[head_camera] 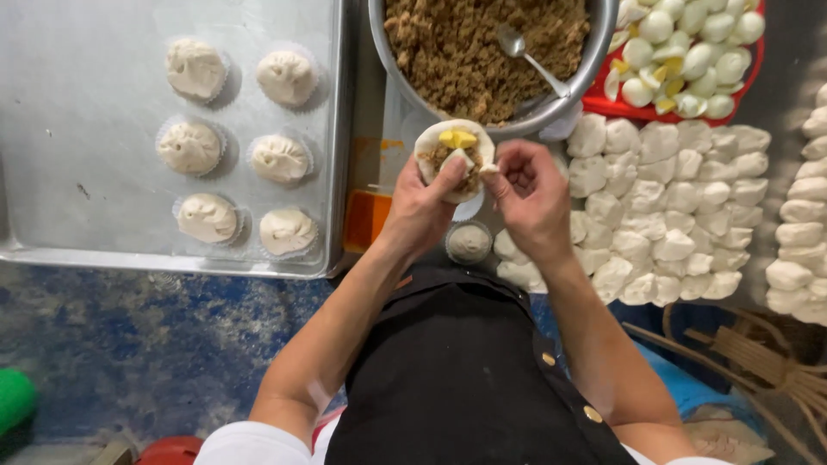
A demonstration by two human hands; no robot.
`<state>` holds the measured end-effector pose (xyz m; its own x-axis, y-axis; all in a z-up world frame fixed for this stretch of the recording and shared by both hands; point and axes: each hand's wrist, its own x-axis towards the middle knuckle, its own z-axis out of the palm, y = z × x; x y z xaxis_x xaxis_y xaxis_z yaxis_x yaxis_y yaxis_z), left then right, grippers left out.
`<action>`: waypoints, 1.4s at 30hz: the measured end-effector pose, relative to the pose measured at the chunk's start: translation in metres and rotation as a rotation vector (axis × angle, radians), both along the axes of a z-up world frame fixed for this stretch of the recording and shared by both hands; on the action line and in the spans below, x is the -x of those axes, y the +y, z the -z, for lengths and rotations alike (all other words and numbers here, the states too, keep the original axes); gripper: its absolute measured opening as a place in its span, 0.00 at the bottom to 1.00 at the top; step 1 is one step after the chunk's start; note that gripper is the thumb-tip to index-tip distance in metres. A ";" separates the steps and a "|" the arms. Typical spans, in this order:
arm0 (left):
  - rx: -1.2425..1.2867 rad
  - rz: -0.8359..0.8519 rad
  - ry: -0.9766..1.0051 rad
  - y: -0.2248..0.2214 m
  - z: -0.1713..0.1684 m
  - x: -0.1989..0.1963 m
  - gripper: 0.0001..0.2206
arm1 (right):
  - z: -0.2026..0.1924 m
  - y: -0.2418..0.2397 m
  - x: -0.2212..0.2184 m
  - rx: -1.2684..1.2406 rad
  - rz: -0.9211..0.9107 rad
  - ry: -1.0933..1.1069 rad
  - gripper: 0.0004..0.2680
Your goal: Manually assemble and fold dough buns filled with meat and egg.
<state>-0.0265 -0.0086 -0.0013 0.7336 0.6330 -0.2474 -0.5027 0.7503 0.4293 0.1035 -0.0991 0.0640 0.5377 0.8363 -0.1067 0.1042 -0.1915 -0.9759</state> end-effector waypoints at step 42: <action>-0.633 0.617 0.389 0.008 -0.051 0.002 0.17 | -0.033 -0.037 -0.019 0.016 -0.362 -0.538 0.09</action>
